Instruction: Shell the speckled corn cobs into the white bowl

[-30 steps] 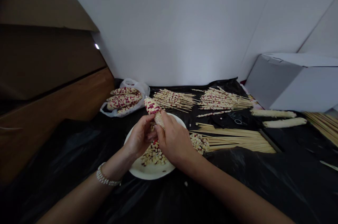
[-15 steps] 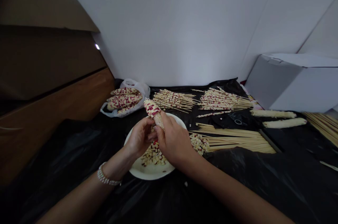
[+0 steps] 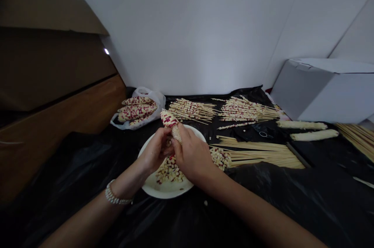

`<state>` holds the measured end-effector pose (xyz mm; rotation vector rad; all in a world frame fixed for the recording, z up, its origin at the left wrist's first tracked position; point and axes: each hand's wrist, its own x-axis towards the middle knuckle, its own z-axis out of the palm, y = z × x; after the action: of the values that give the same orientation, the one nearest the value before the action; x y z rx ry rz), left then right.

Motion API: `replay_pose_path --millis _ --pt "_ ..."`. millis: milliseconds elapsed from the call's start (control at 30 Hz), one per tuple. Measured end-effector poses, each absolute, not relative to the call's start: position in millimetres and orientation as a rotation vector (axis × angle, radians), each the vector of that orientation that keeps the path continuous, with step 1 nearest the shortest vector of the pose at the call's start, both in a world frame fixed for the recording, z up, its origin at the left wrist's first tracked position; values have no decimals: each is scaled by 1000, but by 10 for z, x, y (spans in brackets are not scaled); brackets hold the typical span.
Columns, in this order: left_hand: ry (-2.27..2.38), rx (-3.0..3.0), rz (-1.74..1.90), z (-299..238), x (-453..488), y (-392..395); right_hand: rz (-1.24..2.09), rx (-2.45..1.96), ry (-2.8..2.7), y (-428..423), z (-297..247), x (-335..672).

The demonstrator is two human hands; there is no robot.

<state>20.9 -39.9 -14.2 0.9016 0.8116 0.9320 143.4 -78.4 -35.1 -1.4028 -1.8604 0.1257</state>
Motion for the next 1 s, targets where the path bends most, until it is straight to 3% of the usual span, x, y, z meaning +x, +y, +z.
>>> replay_pose_path --millis 1000 --pt "788 1079 986 -249 223 -381 242 -1321 -1857 -757 -320 1462"
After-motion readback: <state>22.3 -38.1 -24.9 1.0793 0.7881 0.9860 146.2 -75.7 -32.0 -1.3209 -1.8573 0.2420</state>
